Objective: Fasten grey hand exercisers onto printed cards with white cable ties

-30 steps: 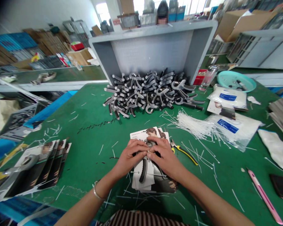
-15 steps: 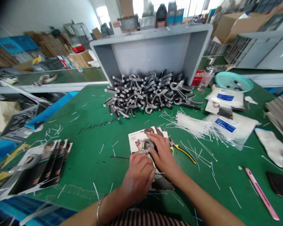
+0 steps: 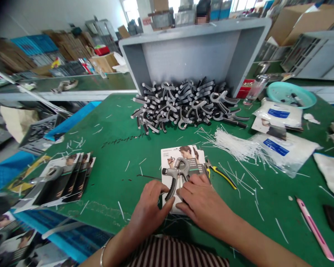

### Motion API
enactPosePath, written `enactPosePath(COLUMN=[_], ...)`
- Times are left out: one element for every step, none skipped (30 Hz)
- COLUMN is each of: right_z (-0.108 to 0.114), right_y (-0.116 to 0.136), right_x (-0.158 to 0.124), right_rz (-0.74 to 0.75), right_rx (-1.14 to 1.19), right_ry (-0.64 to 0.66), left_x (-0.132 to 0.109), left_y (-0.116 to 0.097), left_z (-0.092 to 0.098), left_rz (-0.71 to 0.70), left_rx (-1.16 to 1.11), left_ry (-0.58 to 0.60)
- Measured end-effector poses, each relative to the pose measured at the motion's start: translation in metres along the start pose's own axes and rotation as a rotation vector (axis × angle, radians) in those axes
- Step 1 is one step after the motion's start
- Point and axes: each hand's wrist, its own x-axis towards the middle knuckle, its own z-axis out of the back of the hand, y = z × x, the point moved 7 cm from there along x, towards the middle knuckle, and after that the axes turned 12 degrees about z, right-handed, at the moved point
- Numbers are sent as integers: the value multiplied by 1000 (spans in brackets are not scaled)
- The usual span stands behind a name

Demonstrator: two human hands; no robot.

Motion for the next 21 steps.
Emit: enactPosePath(right_z=[-3,-6,-8,-11,-13,-13,-13,-13,-12,-11,-10,-9,-9,-8,-7,-6,-4,-2,0,1,1], right_y=[4,7,9,11,11,12,11,10,8,6,4,2,0,-1,-3,-4,-5,-6,-6,-7,-8], right_x=[1,3,5,7,8,9,10,10,9,8,7,6,5,5,5,6,7,9,10,11,12], right_rz=[5,8,7,3,-5,-18,-35,-55,-75,-92,-100,-98,-90,-79,-68,-59,-52,-49,-49,-59,-84], right_rx=[-34,-55,-63,-57,-44,-25,-1,31,73,121,173,226,273,311,340,357,363,359,353,349,347], right_ry=[19,35,47,56,60,57,52,45,38,31,29,32,33,26,5,-32,-83,-143,-200,-246,-283], left_x=[1,2,3,4,4,4,5,5,6,7,8,9,9,9,10,11,12,14,15,17,19], left_y=[1,3,5,6,8,9,11,13,15,19,24,29,33,36,38,39,39,37,35,32,29], left_z=[1,2,2,2,3,5,7,9,11,11,10,8,6,5,4,5,6,7,8,8,9], left_rz=[3,12,25,36,46,55,60,65,80,106,141,176,203,212,202,172,136,100,72,52,38], left_rx=[-19,-45,-77,-107,-128,-142,-151,-166,-195,-246,-316,-392,-462,-519,-560,-587,-605,-617,-625,-630,-631], left_ry=[2,13,33,54,69,69,60,52,58,89,142,205,263,303,315,304,276,243,209,178,151])
